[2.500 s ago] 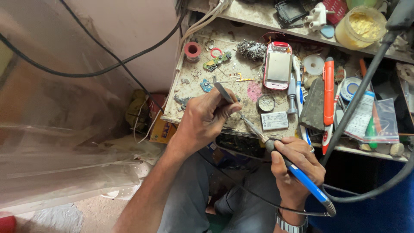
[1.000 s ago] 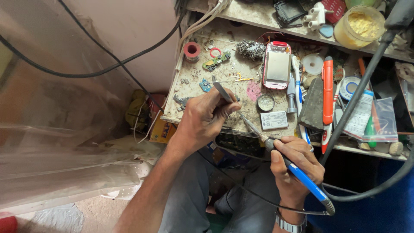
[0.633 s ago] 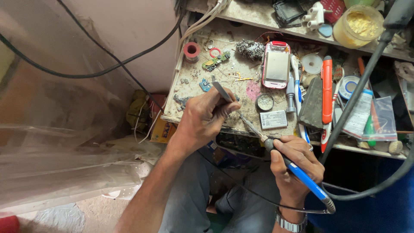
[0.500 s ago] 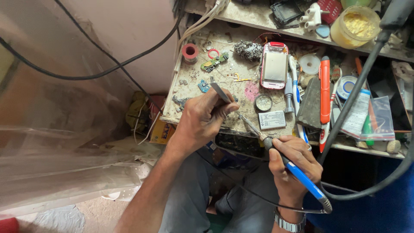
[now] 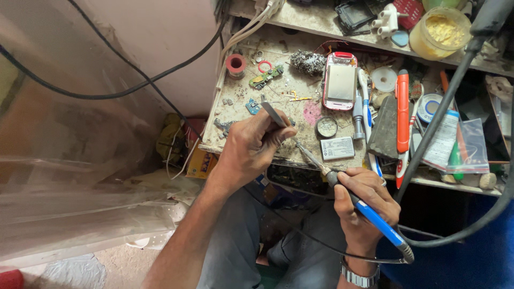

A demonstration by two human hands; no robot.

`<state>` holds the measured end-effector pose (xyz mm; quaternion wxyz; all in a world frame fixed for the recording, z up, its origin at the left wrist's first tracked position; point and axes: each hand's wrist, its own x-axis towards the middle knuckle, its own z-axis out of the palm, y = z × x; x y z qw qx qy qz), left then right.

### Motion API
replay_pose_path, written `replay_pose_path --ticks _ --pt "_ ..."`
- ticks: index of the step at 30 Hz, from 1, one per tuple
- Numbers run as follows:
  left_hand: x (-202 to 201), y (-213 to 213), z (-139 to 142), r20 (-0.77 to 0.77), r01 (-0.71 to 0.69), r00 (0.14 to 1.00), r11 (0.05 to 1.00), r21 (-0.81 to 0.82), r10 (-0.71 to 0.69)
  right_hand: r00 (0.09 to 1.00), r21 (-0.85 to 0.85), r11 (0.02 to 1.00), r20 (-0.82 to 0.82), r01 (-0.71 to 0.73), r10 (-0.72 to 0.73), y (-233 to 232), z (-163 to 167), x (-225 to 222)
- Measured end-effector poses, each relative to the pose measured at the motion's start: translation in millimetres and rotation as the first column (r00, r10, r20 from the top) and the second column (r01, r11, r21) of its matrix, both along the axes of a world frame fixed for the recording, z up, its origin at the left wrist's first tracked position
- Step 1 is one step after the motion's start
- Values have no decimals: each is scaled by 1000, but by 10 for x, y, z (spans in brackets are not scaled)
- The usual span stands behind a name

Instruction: The person uses a soldering iron and tweezers to apply solder to small electronic components on a cluttered workbench. They repeatedly heat and adjust the components, occasionally repositioning the soldering iron and tweezers.

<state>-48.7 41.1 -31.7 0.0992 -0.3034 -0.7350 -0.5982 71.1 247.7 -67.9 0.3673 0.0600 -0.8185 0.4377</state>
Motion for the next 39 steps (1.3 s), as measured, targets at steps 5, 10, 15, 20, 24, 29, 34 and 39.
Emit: replay_pose_path --ticks 5,10,15,20,24,29,34,39 --pt "12 2 -10 25 -16 1000 1000 -20 16 1000 9 1000 23 21 -21 -19 20 20" --pt "2 5 7 10 -6 1000 1000 -6 6 999 -3 1000 27 20 -20 -22 58 12" --pt "11 2 22 20 -7 1000 1000 -26 8 999 4 999 26 43 -43 -31 80 3" --pt "10 10 13 47 -20 999 999 -39 22 998 18 999 37 42 -43 -24 99 2" --pt "12 23 2 65 -22 998 999 -31 24 1000 3 1000 21 12 -12 -12 101 -17" --pt "4 28 -3 42 -20 999 999 -32 21 999 -1 1000 31 26 -26 -15 110 -11" --pt "9 28 -4 44 -26 999 999 -45 28 1000 -6 1000 28 5 -5 -5 117 -17" --pt "12 34 -6 79 -42 996 997 -61 47 1000 -28 1000 24 12 -11 -16 105 -14"
